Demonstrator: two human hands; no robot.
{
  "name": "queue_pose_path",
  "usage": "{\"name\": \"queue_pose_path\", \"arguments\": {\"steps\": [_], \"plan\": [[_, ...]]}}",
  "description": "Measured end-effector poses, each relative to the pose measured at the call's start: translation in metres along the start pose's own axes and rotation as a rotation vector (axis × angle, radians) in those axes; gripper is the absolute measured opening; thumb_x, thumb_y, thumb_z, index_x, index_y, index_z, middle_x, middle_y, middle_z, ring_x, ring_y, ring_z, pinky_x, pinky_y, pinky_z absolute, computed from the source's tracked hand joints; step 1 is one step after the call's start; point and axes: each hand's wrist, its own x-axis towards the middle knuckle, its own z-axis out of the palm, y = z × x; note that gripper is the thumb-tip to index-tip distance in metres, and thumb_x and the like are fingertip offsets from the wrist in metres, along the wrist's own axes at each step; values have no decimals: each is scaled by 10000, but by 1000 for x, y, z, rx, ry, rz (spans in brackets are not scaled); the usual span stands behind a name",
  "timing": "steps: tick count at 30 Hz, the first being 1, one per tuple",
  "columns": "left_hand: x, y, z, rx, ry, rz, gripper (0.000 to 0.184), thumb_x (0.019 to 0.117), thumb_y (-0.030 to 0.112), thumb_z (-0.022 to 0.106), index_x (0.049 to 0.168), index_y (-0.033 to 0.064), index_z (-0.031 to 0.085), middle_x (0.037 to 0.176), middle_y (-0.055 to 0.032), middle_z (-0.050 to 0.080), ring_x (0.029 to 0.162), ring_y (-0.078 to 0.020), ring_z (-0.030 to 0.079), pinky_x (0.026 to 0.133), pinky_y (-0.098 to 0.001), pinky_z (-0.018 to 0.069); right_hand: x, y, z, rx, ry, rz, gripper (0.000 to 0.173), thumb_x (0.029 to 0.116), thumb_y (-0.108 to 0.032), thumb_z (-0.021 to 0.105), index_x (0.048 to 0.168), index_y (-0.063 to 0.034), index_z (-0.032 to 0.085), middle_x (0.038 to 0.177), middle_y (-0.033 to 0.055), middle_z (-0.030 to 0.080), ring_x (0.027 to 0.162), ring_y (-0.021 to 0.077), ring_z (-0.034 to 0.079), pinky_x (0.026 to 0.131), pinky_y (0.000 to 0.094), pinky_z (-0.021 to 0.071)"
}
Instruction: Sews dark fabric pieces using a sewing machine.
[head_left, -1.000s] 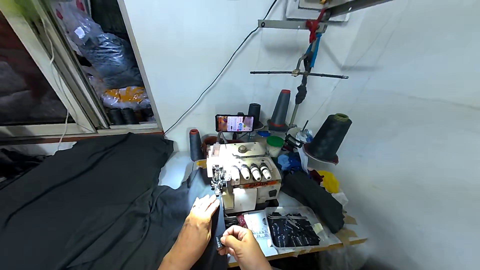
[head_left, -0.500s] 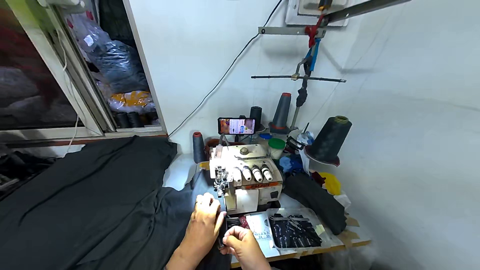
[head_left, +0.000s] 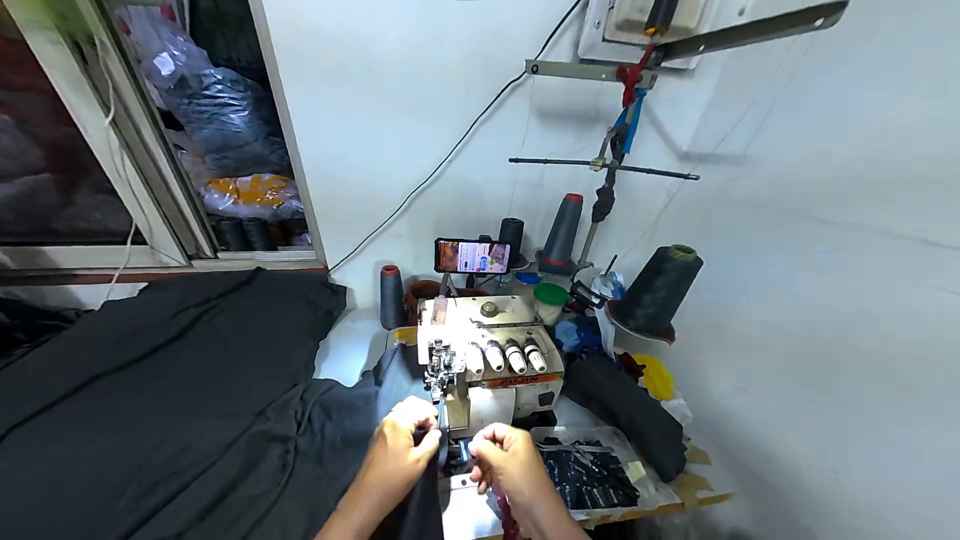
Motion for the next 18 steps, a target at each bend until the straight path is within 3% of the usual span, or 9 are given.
{"name": "queue_pose_path", "arguments": {"steps": [2,4,9,18], "plan": [[6,-5,-14,-161,-84,-60,170,909,162,608,866,35,712,1083,-65,706,934,-54,645,831,-217,517,11,-20,7,-20,13,36,95,1002,2,570,910,19,590,686,56,659,520,109,633,515,248,554],[10,-9,-22,-271,-143,-96,162,912,176,631,867,43,710,1116,-51,692,924,-15,639,817,-183,523,24,-34,16,-14,14,103,117,999,19,564,884,18,583,667,55,655,504,103,626,492,237,541],[14,-14,-27,-361,-172,-123,131,906,186,646,877,86,725,1051,6,711,889,2,644,802,-184,529,45,-44,27,44,-22,281,66,1022,-7,532,957,3,525,639,43,595,478,94,579,440,217,488],[14,-12,-20,-486,-137,-140,76,874,146,697,828,85,700,1036,-12,680,896,-45,653,789,-201,554,56,-40,35,15,32,324,108,1027,-58,559,931,-8,555,611,13,544,444,67,511,414,200,437]]}}
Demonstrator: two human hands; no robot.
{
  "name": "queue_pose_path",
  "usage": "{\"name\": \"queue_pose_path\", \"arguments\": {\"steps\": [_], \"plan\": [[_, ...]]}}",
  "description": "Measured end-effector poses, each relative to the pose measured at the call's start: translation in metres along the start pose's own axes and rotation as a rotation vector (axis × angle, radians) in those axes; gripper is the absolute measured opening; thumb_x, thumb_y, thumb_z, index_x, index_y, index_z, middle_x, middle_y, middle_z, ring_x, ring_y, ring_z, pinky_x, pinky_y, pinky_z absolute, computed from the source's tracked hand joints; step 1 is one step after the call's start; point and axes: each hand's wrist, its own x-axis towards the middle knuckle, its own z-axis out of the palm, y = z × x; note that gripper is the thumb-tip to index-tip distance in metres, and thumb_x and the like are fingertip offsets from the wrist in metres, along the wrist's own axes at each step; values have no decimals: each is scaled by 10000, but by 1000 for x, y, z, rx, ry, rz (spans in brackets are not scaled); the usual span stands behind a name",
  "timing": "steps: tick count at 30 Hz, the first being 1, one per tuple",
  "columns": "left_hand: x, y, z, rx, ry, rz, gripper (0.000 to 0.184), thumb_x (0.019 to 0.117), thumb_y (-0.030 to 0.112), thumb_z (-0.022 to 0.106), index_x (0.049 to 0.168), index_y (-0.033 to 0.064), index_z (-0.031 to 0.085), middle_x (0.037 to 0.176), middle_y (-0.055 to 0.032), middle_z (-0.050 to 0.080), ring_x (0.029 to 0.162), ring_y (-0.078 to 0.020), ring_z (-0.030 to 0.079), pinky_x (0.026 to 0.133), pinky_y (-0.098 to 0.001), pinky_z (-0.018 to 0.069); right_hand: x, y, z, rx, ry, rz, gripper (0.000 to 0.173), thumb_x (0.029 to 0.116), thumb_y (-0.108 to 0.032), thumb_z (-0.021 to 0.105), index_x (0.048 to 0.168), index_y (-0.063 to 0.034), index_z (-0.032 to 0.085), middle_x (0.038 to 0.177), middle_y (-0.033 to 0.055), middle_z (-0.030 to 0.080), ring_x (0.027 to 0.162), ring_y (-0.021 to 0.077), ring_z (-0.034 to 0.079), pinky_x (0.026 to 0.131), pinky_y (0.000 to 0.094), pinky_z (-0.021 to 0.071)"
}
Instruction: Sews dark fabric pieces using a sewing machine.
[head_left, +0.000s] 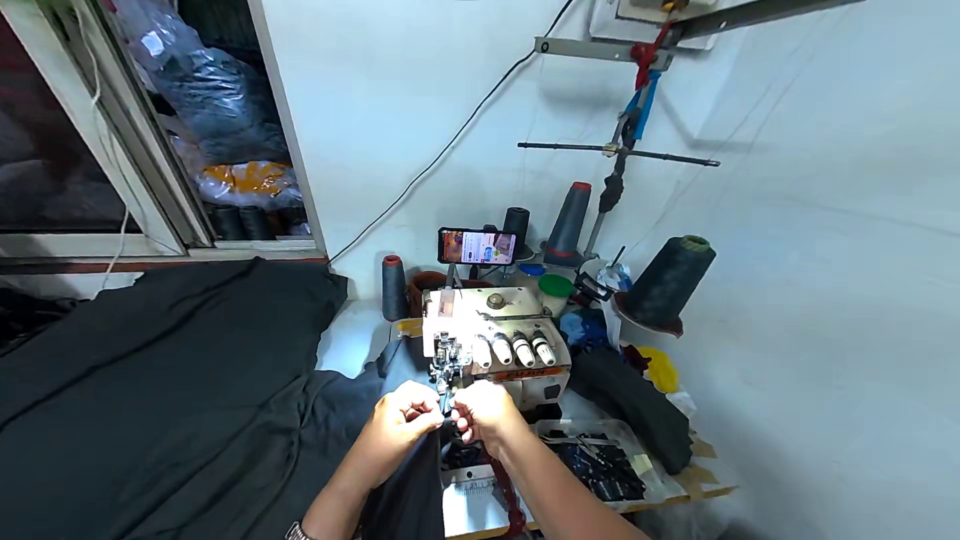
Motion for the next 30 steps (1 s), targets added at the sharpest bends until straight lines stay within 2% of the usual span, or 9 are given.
{"name": "queue_pose_path", "arguments": {"steps": [4,11,14,21,24,25,26,28,30], "plan": [[0,-2,3,2,8,5,82,868,147,703,803,98,697,1026,-1,681,896,-35,646,778,-193,545,4,5,8,7,49,-34,134,996,-37,592,871,-12,551,573,5,499,413,68,466,401,205,427],[0,2,-4,-148,-7,-80,87,910,99,633,873,86,711,1005,-11,705,926,-74,653,828,-250,536,4,8,10,46,62,-60,202,1002,-23,584,807,-11,536,564,9,494,405,67,468,400,205,447],[0,1,-2,-120,-2,-67,90,906,111,635,843,93,695,1029,-11,708,945,-76,657,837,-256,540,4,8,11,38,68,-62,188,1007,-25,574,823,-8,543,569,7,495,415,65,473,412,201,447],[-3,-4,1,-46,3,-32,115,901,121,655,791,108,685,1076,-13,701,948,-83,658,807,-246,545,5,11,14,40,82,-79,228,994,3,579,769,-1,540,553,19,489,402,67,465,401,197,445],[-5,-3,2,68,-5,13,128,915,125,655,790,114,681,1058,9,695,903,-46,650,769,-214,543,6,13,13,38,84,-105,236,996,-7,590,763,7,552,554,28,492,404,72,464,400,198,438],[-7,-3,4,164,-4,49,138,924,142,644,796,113,684,1052,21,687,907,-25,638,779,-195,533,6,16,12,28,91,-139,213,993,-4,600,784,17,566,562,35,499,410,77,469,408,203,443],[-11,-4,6,280,2,86,156,938,163,620,814,113,699,1074,29,693,968,-23,634,836,-200,522,6,22,11,0,109,-202,164,983,-2,621,824,33,601,588,45,524,434,83,492,433,212,462],[-21,-8,14,486,38,182,223,947,166,539,902,107,749,1152,16,725,1127,-96,634,987,-310,494,5,48,7,-115,181,-458,86,967,-35,646,930,39,672,718,68,612,568,95,588,560,245,537],[-33,-13,25,638,86,286,263,913,110,481,939,101,742,1211,-24,723,1201,-201,631,1032,-454,459,4,86,9,-167,268,-776,128,943,-83,624,971,23,691,858,80,663,736,96,640,688,254,555]]}}
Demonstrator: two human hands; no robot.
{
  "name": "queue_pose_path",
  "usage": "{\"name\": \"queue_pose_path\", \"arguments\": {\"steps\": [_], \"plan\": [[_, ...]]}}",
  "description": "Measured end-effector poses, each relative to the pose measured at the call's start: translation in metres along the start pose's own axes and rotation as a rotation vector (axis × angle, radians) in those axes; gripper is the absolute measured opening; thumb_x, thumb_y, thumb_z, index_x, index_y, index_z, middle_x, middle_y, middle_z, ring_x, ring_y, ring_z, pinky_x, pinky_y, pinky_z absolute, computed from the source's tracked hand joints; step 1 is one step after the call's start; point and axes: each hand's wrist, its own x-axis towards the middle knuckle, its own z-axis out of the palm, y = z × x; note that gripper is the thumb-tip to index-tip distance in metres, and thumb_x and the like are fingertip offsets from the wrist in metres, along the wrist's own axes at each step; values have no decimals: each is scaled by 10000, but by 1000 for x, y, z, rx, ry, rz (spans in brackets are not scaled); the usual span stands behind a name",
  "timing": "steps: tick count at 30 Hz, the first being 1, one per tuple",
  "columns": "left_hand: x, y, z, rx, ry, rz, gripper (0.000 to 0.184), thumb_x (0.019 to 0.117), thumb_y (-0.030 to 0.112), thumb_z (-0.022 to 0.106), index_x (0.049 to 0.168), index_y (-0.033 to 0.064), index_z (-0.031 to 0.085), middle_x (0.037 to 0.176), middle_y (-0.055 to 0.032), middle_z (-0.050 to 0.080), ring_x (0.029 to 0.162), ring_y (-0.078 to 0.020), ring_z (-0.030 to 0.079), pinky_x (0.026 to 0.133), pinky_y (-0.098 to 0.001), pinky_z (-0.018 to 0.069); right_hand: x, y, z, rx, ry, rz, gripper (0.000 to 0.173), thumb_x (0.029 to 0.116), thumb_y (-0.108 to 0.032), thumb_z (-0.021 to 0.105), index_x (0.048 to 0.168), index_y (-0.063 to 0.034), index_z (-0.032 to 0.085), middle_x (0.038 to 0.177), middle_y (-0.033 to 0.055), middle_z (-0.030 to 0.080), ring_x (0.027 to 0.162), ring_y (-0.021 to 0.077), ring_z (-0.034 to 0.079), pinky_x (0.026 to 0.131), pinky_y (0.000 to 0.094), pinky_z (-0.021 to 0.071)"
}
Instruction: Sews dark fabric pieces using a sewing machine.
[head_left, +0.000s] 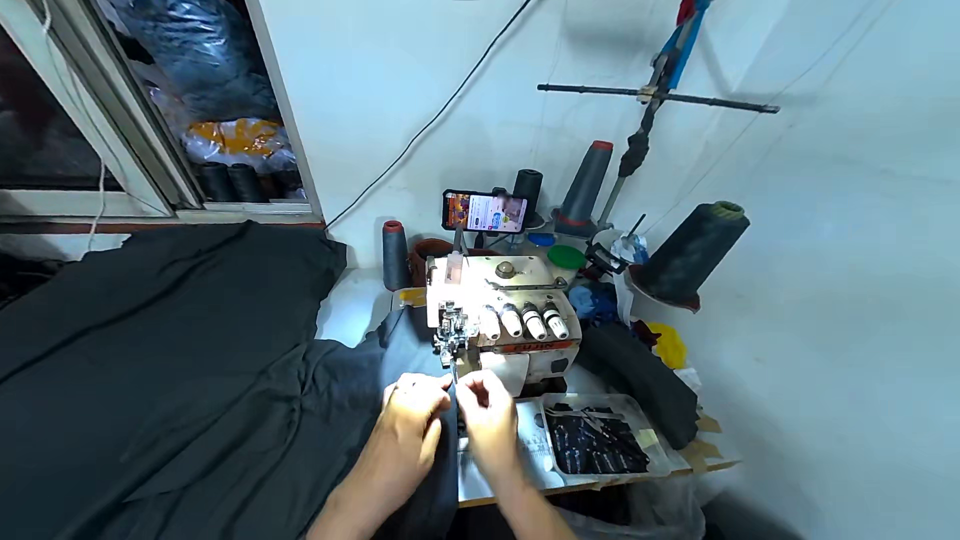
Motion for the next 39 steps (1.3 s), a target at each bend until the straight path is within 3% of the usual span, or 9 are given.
{"name": "queue_pose_path", "arguments": {"steps": [3,10,14,17,22,26,31,34,39], "plan": [[-13,6,13,149,58,61,243,920,86,464,909,113,706,1301,-40,687,1259,-254,605,1072,-510,432,-40,32,8,68,-22,-181,159,909,-56,594,1031,38,637,946,91,652,836,94,641,745,242,556],[-17,7,25,281,104,70,210,846,5,493,867,82,687,1379,-56,656,1262,-283,622,1073,-567,425,-85,41,20,102,108,-132,430,826,84,609,1243,132,517,1076,176,675,905,65,697,769,192,585],[-15,-2,25,212,88,83,214,897,34,477,903,75,688,1419,-75,626,1346,-262,564,1137,-536,387,-82,40,21,46,128,-153,287,846,71,617,1131,88,599,1006,145,699,798,46,685,698,175,573],[-23,-15,7,31,99,46,266,949,116,458,1049,58,698,1389,-92,643,1372,-239,543,1178,-505,367,-77,39,18,-2,101,-159,197,861,42,626,1050,77,668,971,136,699,799,51,675,720,164,562],[-84,-34,-75,195,-25,-442,311,977,117,580,1212,-82,623,1209,-302,621,962,-425,673,828,-577,561,-88,46,15,-29,69,-167,188,856,39,624,1018,90,703,934,152,722,842,97,704,796,195,572],[-132,-58,-109,272,-318,-798,404,970,110,611,1275,-151,562,1259,-415,543,1079,-571,603,902,-688,483,-90,50,15,-26,72,-184,204,867,41,584,1020,91,709,924,148,732,843,92,711,805,198,572],[-155,-71,-99,352,-250,-618,244,963,15,519,1104,-150,631,1069,-351,635,927,-512,665,793,-632,535,-82,55,18,-39,69,-225,203,864,23,559,975,63,724,895,110,728,839,81,700,803,197,567],[-153,-76,-103,343,-231,-563,215,939,-17,519,1034,-139,667,992,-339,657,891,-513,670,772,-646,530,-91,58,15,3,-41,-258,175,905,-32,576,837,50,716,818,103,688,812,107,673,772,219,555],[-151,-78,-109,265,-207,-486,198,959,27,558,1066,-95,670,1007,-290,680,805,-434,687,723,-597,555,-104,55,2,64,-101,-255,228,947,-92,623,792,24,745,844,94,714,826,83,675,762,202,557]]}}
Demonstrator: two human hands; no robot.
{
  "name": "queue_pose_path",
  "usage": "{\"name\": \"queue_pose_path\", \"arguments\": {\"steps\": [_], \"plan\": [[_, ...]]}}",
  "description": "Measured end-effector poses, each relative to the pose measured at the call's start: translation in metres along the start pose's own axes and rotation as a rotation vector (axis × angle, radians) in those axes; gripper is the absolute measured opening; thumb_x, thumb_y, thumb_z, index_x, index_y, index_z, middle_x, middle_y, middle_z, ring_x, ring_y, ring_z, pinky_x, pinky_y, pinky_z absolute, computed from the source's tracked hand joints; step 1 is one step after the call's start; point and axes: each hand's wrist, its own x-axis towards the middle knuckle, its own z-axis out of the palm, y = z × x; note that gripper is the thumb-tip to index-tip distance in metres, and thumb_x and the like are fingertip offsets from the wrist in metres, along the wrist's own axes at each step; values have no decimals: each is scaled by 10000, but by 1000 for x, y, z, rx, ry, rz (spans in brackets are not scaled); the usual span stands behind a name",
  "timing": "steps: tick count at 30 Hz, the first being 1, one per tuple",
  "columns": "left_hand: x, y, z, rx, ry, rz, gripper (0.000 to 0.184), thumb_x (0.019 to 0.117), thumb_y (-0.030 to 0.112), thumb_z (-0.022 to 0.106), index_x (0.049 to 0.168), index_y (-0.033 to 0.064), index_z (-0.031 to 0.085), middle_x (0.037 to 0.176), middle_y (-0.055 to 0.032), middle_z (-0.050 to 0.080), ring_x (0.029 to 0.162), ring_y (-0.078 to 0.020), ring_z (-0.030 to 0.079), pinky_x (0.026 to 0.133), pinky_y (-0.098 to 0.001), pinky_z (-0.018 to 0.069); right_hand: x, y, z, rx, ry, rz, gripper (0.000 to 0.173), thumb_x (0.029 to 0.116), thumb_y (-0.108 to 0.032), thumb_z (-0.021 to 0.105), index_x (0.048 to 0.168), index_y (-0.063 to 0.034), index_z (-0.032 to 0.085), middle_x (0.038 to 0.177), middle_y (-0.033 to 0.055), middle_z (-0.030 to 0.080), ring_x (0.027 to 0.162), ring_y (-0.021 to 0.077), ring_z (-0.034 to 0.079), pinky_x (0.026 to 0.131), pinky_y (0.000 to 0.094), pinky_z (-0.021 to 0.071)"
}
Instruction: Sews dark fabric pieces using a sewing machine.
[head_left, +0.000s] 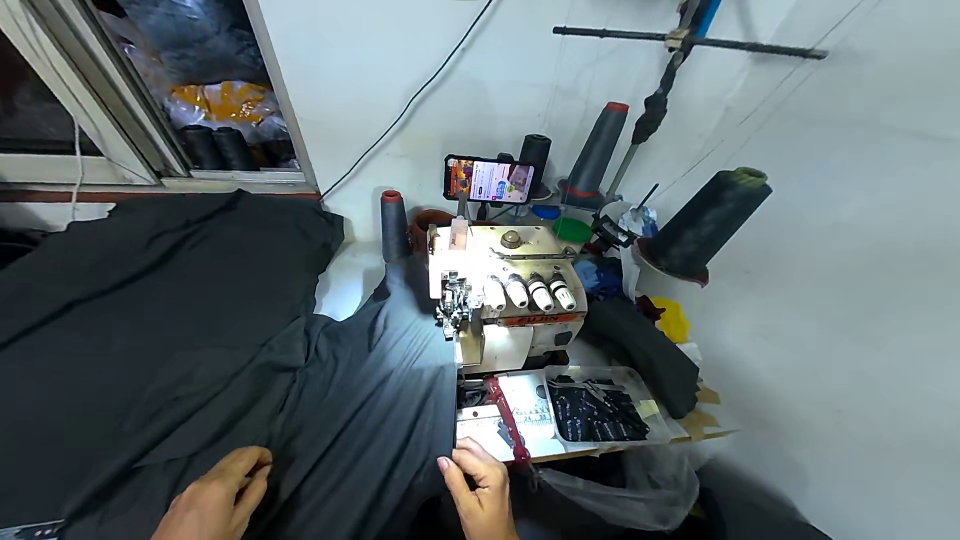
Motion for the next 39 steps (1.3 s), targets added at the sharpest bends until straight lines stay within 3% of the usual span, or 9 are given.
{"name": "queue_pose_path", "arguments": {"steps": [2,6,12,14,23,27,31,34,39], "plan": [[-3,2,1,-24,-37,16,252,978,111,604,1147,-70,651,1084,-268,671,805,-386,692,720,-552,573,-2,-3,-2,9,-14,-17,236,955,-99,619,797,24,742,834,93,700,806,74,658,742,190,547],[-7,5,17,85,4,77,142,897,27,625,966,-81,687,1074,-294,650,891,-459,684,748,-599,566,-19,-1,7,-33,-101,-40,282,974,-90,584,729,28,657,719,86,579,688,100,572,631,199,487],[-2,-5,-9,158,204,3,163,909,-26,579,985,-131,679,985,-318,668,839,-502,684,710,-667,542,-36,-24,-12,-177,87,-47,125,845,-42,687,766,35,747,793,105,723,806,90,696,780,181,565],[4,-4,-21,213,255,-48,158,904,-26,575,971,-105,695,971,-299,678,819,-498,678,684,-684,514,-38,-34,-16,-205,113,-56,83,824,-31,710,778,29,746,783,90,706,782,66,675,752,153,553],[21,-17,23,172,152,-185,84,934,-4,638,1004,-39,669,1093,-255,640,862,-469,668,687,-685,496,-84,57,3,-177,-163,200,285,971,-163,603,768,19,683,704,108,635,709,155,634,703,302,524],[15,-27,17,56,189,-118,87,943,-20,596,992,-46,662,1037,-225,637,794,-416,648,656,-639,497,-90,58,-1,-160,-195,267,252,965,-182,617,938,25,758,879,134,738,891,195,712,874,370,559],[9,-33,-14,-35,398,-137,251,994,63,488,1097,-130,613,1126,-339,594,929,-508,609,796,-693,472,-90,47,-1,-166,-190,296,192,893,-51,592,972,41,741,942,169,723,936,225,700,880,357,559],[14,-30,-22,-24,418,-143,241,1007,52,485,1080,-141,608,1128,-345,584,929,-516,600,792,-702,454,-89,32,-2,-262,-365,305,251,865,37,567,1054,76,727,1110,254,684,1015,332,691,905,438,572],[23,-33,-13,-37,338,-168,133,992,-17,545,1033,-111,630,1097,-299,611,844,-468,613,732,-672,463,-55,-19,-5,-746,-990,760,328,1046,-139,495,1251,62,654,1327,245,619,1206,384,628,1030,508,492]]}}
